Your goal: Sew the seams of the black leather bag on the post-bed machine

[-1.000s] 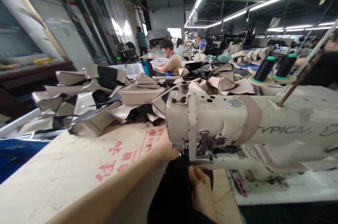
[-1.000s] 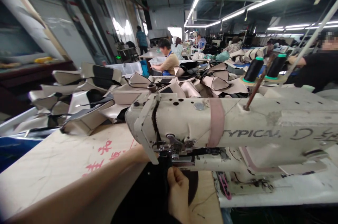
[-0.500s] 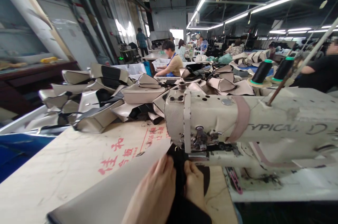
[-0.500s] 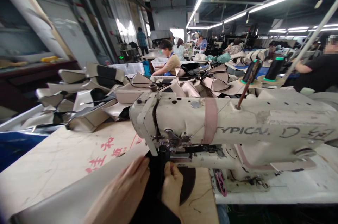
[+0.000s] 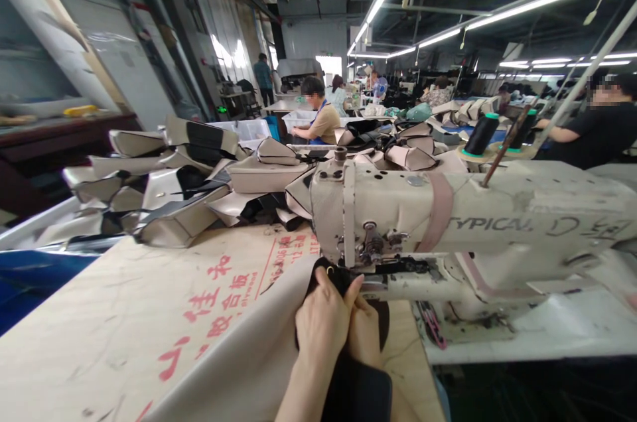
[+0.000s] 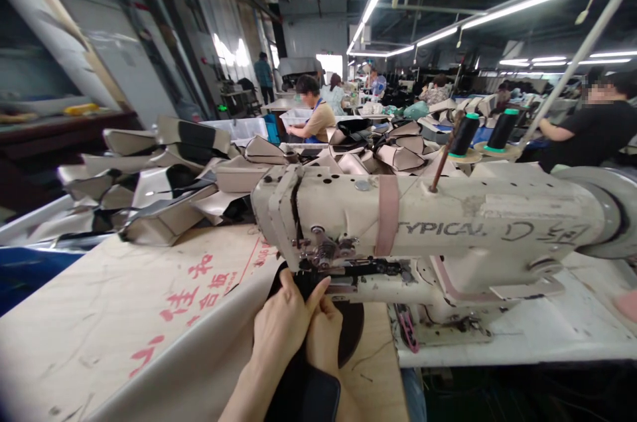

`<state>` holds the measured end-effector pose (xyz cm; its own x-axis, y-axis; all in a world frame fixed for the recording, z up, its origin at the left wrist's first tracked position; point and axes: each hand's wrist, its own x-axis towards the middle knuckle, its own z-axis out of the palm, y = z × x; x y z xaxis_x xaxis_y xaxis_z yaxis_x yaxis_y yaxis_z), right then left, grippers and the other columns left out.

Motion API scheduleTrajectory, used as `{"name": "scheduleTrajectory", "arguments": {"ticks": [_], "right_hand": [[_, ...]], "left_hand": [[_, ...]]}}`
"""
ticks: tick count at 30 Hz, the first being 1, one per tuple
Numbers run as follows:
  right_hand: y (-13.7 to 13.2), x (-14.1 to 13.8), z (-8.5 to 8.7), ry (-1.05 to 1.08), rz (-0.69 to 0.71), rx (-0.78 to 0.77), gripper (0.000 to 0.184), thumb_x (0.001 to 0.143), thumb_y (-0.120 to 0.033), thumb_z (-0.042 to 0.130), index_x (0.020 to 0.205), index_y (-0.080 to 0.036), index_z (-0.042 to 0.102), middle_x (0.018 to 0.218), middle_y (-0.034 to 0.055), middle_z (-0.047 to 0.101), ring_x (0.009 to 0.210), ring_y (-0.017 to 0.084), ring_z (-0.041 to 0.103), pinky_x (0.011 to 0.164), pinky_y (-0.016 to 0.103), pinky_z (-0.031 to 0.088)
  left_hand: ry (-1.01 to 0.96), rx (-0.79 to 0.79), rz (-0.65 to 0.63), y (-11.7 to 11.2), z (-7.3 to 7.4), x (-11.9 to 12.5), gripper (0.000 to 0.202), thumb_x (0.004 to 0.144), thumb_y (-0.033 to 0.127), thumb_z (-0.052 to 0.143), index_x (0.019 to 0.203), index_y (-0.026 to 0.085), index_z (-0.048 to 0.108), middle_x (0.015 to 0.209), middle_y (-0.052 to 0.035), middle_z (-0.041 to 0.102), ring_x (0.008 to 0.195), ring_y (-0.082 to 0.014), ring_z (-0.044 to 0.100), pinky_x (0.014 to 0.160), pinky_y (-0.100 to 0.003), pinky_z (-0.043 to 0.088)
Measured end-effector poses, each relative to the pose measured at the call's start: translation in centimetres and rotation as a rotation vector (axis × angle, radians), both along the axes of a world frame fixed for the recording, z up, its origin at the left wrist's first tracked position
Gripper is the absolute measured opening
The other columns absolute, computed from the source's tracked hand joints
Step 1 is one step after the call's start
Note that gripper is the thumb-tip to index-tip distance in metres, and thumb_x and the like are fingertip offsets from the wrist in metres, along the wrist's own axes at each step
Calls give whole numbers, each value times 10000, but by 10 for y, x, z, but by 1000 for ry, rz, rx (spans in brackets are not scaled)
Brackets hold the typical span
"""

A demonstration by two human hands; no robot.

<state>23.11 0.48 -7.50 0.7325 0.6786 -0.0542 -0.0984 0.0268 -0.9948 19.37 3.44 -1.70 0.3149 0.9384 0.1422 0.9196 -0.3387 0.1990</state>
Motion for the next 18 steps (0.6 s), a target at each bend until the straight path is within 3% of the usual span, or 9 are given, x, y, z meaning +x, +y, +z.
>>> {"name": "scheduleTrajectory", "arguments": {"ticks": [6,11,14,18], "right_hand": [[5,-5,-5,287,60,82,344,744,-425,513,758,-119,669,681,79,658,625,186,605,548,244,463],[9,-12,-9,521,101,164,388,743,-479,510,850,-130,644,779,79,671,673,188,612,583,262,467],[10,-13,-6,718,103,217,376,679,-481,608,829,-139,645,775,67,672,674,185,605,574,254,455],[10,-10,4,705,47,184,366,624,-469,677,756,-128,663,739,64,665,680,178,591,575,238,443]], "left_hand": [[65,53,-91,10,-5,-2,481,881,456,310,1075,27,408,680,-135,671,654,-282,663,532,-317,458],[-174,-75,-144,23,-16,-17,277,886,419,331,994,169,379,779,-77,680,779,-248,669,637,-293,470],[-301,-154,-123,28,-22,-22,209,878,426,355,943,228,368,783,-20,661,757,-215,667,639,-269,465],[-348,-191,-109,34,-23,-23,191,859,427,390,918,245,384,786,0,643,752,-210,659,643,-265,453]]}}
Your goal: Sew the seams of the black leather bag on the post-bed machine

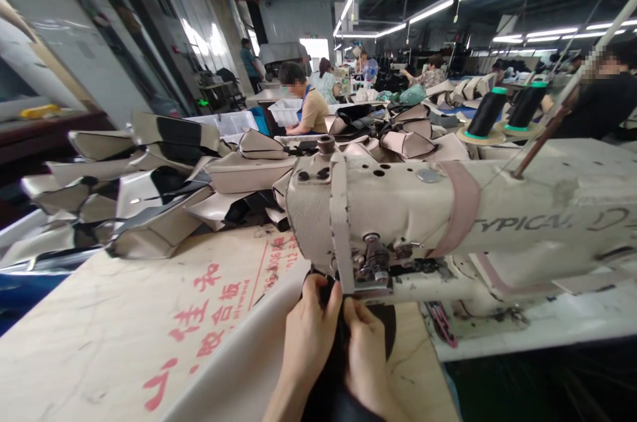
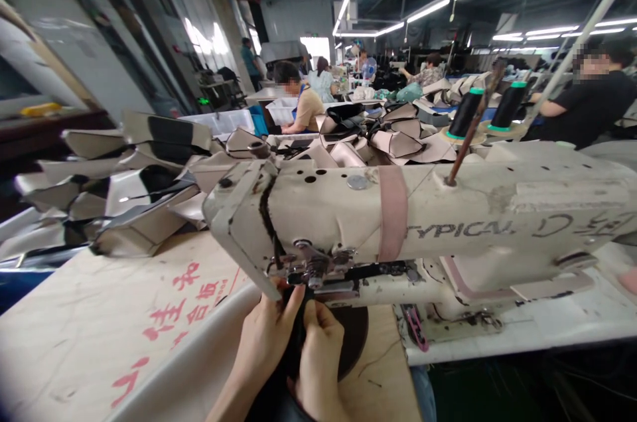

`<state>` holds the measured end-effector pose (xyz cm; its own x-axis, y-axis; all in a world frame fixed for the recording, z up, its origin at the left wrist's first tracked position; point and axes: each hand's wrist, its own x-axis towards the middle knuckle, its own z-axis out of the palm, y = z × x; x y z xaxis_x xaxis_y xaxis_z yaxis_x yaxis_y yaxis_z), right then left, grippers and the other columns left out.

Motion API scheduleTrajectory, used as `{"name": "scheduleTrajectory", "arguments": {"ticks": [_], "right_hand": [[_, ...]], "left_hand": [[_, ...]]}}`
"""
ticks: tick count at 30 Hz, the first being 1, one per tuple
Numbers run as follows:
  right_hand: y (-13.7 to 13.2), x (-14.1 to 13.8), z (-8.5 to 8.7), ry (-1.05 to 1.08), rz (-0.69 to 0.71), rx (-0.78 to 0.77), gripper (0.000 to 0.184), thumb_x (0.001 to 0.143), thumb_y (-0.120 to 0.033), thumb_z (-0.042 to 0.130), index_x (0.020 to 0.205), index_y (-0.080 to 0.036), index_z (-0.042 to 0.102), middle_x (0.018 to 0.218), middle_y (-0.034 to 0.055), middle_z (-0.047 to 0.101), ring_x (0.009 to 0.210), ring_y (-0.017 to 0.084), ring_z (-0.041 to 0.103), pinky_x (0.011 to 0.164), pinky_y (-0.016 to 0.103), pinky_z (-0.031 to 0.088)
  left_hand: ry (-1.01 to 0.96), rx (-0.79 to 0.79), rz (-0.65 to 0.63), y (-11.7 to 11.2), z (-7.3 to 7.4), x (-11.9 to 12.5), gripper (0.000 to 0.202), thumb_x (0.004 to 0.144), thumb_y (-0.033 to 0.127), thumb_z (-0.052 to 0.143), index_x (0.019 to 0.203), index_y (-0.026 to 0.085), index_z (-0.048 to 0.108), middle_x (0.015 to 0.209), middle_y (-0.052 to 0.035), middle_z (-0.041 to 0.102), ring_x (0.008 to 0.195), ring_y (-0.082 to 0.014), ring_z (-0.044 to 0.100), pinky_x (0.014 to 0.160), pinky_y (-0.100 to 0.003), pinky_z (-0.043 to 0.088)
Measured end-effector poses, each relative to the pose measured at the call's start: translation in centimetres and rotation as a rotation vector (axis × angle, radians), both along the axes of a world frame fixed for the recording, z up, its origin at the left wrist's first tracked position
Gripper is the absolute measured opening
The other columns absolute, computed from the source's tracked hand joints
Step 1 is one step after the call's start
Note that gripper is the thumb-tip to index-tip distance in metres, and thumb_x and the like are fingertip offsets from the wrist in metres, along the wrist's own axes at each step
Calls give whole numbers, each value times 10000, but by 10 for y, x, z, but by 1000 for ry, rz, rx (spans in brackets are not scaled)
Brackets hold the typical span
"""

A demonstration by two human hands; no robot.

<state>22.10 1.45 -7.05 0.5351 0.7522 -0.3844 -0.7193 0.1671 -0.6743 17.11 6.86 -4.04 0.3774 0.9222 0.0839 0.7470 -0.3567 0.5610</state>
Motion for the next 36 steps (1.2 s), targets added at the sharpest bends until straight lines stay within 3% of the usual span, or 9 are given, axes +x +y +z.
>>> {"name": "scheduleTrajectory", "arguments": {"ticks": [5,11,20,36], "right_hand": [[-2,1,6,-117,-59,-90,392,640,-480,661,751,-104,674,611,40,621,482,109,479,429,202,339],[-2,5,-5,-178,-40,-137,406,622,-509,669,683,-107,654,490,-19,507,399,54,302,382,190,224],[-3,10,-9,-191,18,-89,417,622,-533,656,573,-128,566,455,-45,421,413,56,286,394,196,217],[-2,12,-9,-249,31,-104,407,701,-526,606,689,-120,631,457,-42,444,405,62,287,397,200,220]], "left_hand": [[-2,-65,-28,5,3,-1,202,848,429,407,912,237,410,745,0,636,744,-211,652,626,-255,432],[-7,-64,1,3,6,0,194,852,429,397,888,240,423,760,-3,624,733,-204,640,578,-240,393],[-1,-73,24,3,6,3,224,849,456,392,879,241,446,713,4,610,721,-203,636,571,-235,373],[-35,-67,5,6,7,3,240,841,456,394,878,231,469,685,14,590,700,-185,624,569,-225,364]]}}
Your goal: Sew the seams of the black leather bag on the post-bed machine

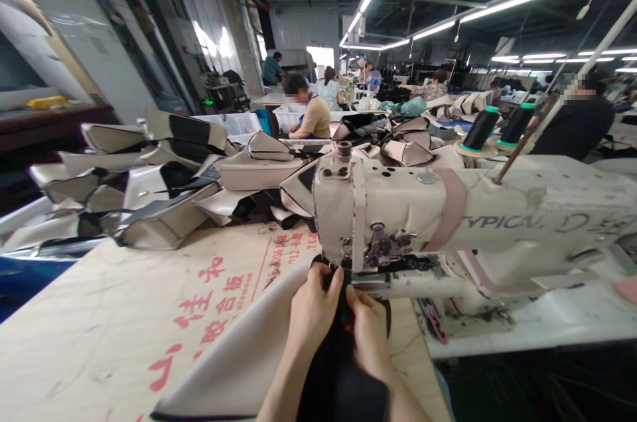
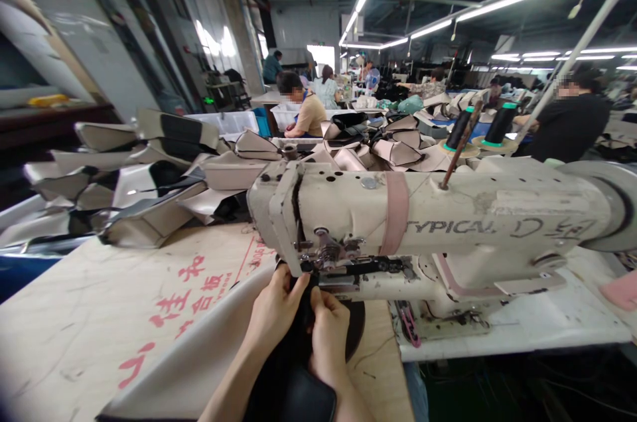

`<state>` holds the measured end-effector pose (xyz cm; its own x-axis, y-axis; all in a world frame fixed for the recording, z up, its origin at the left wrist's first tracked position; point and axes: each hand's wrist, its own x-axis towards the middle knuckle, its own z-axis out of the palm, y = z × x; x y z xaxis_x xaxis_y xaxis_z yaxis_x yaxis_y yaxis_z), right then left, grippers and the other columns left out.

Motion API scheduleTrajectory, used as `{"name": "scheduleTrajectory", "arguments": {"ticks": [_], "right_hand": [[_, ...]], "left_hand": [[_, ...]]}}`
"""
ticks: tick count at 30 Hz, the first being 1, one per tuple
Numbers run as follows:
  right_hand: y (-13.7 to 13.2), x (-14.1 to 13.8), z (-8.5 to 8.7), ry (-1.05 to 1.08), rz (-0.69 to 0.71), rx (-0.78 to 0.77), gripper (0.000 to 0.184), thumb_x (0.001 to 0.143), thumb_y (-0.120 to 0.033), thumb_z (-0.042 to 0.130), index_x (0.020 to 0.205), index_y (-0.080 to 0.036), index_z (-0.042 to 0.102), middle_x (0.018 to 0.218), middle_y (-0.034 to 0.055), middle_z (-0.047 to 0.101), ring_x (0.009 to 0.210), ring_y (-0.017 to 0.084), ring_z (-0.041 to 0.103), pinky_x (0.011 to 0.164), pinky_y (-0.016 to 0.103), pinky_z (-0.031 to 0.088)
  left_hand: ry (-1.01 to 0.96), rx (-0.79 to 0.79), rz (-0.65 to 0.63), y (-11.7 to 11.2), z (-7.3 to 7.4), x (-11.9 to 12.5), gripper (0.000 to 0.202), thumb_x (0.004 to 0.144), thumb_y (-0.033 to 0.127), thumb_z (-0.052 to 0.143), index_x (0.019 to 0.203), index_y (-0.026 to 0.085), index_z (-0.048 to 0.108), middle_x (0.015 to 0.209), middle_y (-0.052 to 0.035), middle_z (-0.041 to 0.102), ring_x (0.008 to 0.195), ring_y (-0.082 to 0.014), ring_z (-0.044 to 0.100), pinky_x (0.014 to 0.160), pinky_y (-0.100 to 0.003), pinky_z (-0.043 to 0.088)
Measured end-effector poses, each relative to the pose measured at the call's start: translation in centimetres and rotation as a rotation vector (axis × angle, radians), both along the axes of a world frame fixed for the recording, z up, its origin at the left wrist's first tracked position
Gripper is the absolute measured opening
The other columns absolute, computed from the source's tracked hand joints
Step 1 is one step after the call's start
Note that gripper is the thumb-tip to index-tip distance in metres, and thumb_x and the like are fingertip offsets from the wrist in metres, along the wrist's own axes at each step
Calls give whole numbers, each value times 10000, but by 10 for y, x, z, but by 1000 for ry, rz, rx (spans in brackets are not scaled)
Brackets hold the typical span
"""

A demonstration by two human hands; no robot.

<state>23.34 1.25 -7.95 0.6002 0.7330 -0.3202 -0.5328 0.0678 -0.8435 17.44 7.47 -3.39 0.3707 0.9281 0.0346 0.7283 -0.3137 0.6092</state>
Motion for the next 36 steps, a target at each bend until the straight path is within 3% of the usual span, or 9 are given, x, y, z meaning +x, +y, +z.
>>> {"name": "scheduleTrajectory", "arguments": {"ticks": [5,8,12,14,15,17,27,30,36], "right_hand": [[-11,10,8,-188,115,4,408,726,-522,606,622,-128,623,463,-20,495,405,85,385,401,201,271],[-52,46,16,-645,193,-68,386,832,-479,499,734,-142,660,578,27,596,501,139,540,492,223,404],[-138,140,28,-1464,-470,-154,248,824,-344,543,931,-152,657,922,101,643,864,226,600,828,326,444],[-175,190,33,-1706,-733,-335,386,801,-342,567,1104,-105,596,1096,156,579,1054,301,516,942,418,369],[-189,210,33,-1782,-769,-414,446,813,-349,543,1170,-82,551,1147,172,550,1108,324,477,969,449,339],[-205,237,27,-1953,-634,-480,429,853,-355,464,1186,-96,546,1115,152,578,1074,315,511,985,475,318],[-213,230,-57,-2062,-615,-449,463,849,-234,493,1304,-182,429,1197,98,549,1096,276,522,942,426,375],[-215,232,-47,-2041,-634,-456,455,852,-247,494,1298,-177,438,1203,100,544,1105,277,514,942,424,369],[-212,241,13,-1952,-678,-471,321,894,-330,416,1141,-211,584,1077,57,623,1002,236,577,988,438,302]], "left_hand": [[5,24,1,1,0,0,232,843,442,392,887,228,471,676,17,579,671,-177,617,560,-220,357],[10,41,4,1,0,0,237,844,446,390,879,227,474,617,29,550,634,-177,605,546,-219,354],[12,41,-4,2,0,0,233,837,451,403,878,232,472,604,32,543,633,-178,602,555,-218,359],[11,35,-5,2,1,0,230,834,447,409,884,232,473,628,26,552,641,-177,602,556,-217,358],[14,30,-4,2,1,0,228,833,443,412,885,231,475,633,24,554,643,-177,603,552,-216,355],[21,18,3,2,1,1,222,831,436,417,883,229,477,632,24,552,649,-178,605,547,-215,349],[27,55,14,-2,0,0,244,829,474,417,834,236,474,556,51,480,571,-159,561,514,-213,311],[20,71,13,-4,-1,0,254,835,484,409,838,239,476,550,54,477,571,-157,561,514,-214,306],[34,55,14,-3,0,1,250,836,474,413,831,235,484,560,46,493,600,-168,583,519,-219,310]]}}
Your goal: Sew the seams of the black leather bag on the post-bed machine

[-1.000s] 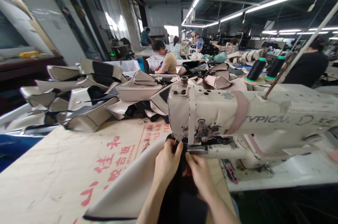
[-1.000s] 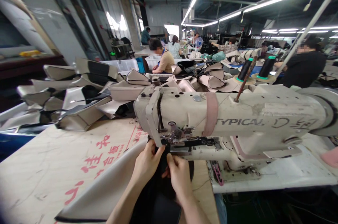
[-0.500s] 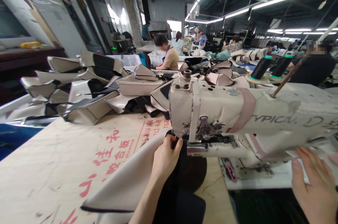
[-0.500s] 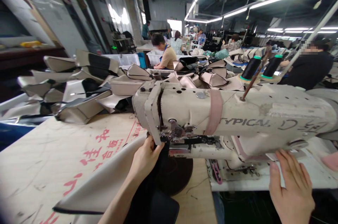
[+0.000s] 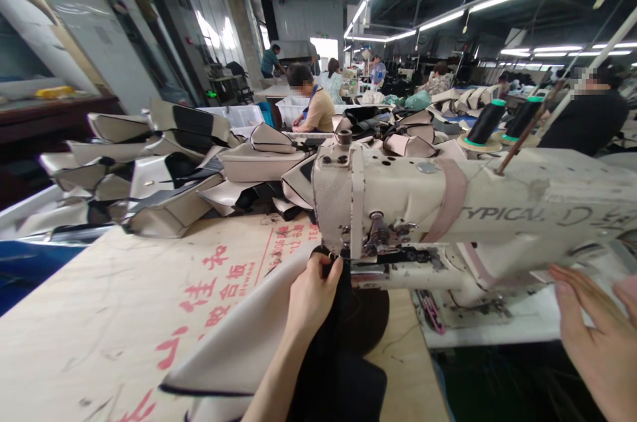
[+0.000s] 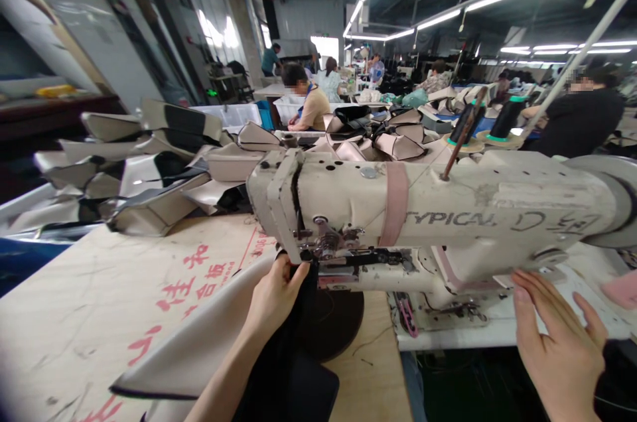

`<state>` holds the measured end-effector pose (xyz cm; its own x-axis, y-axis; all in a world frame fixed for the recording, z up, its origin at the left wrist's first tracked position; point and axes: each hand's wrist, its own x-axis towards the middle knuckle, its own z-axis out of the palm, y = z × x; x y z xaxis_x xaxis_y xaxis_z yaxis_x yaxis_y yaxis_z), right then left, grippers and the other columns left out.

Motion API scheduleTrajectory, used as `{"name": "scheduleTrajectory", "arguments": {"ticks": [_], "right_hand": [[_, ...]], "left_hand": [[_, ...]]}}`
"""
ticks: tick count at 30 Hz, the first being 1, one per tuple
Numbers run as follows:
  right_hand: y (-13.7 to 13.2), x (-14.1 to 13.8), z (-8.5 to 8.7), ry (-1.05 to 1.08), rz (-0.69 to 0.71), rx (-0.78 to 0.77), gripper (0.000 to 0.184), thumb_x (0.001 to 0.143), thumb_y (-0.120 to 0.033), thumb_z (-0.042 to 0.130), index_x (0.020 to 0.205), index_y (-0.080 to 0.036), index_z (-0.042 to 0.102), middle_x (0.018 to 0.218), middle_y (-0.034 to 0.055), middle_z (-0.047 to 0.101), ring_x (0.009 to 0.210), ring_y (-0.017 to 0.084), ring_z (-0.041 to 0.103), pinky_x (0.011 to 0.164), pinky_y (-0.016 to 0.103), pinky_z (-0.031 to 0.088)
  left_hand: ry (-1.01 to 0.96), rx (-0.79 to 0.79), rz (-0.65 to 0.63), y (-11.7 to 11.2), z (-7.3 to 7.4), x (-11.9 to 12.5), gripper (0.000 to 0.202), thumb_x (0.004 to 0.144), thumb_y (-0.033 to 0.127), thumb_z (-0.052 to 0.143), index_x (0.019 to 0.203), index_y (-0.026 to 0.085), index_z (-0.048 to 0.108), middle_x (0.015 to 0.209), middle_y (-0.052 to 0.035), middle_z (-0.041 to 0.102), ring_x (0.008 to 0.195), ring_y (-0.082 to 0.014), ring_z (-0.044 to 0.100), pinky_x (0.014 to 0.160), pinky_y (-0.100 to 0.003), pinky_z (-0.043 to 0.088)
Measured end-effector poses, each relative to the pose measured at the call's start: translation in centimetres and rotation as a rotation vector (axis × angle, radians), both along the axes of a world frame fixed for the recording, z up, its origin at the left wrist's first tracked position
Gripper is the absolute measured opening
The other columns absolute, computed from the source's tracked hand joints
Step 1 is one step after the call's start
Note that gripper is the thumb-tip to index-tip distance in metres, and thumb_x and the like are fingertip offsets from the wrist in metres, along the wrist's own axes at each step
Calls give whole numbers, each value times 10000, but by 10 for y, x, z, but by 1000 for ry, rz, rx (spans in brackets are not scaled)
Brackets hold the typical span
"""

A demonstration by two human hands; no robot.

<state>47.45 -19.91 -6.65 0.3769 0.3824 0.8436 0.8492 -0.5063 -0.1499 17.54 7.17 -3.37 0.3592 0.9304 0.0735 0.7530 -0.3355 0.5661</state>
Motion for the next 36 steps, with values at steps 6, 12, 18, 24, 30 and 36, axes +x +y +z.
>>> {"name": "scheduleTrajectory", "arguments": {"ticks": [6,12,18,24,30,36], "right_hand": [[7,-9,-7,-7,-31,0,368,892,-345,417,1195,-172,533,1145,91,583,1091,252,525,999,432,289],[10,-9,-11,-17,-56,-42,407,882,-363,421,1234,-170,485,1176,92,560,1123,253,497,1002,420,272],[9,-8,-9,-20,-46,-67,406,871,-352,438,1228,-165,483,1169,94,560,1114,254,498,985,407,288],[5,-7,-10,6,-16,-90,437,862,-368,439,1239,-150,473,1190,104,542,1126,273,484,977,425,298],[2,-3,-13,12,-4,-118,474,852,-404,438,1255,-155,457,1207,99,528,1131,276,481,958,418,332],[-2,4,-10,-69,25,-114,453,846,-388,475,1252,-187,478,1168,72,567,1075,261,530,931,398,359]], "left_hand": [[18,-6,14,4,0,1,254,833,471,408,855,235,498,558,43,509,609,-177,595,530,-221,335],[48,-27,16,18,-2,5,275,826,461,393,862,218,519,627,9,591,661,-194,617,566,-228,379],[49,-35,-11,29,0,9,316,827,456,388,965,215,538,824,-43,669,811,-224,634,629,-239,411],[51,-42,-28,28,2,8,317,832,465,374,949,219,537,885,-48,676,862,-229,631,660,-243,414],[71,-48,-41,30,1,7,253,814,427,402,878,215,522,813,-47,672,789,-229,637,613,-244,394],[80,-44,-39,32,4,7,229,810,407,392,832,210,506,763,-48,656,764,-233,630,591,-248,373]]}}
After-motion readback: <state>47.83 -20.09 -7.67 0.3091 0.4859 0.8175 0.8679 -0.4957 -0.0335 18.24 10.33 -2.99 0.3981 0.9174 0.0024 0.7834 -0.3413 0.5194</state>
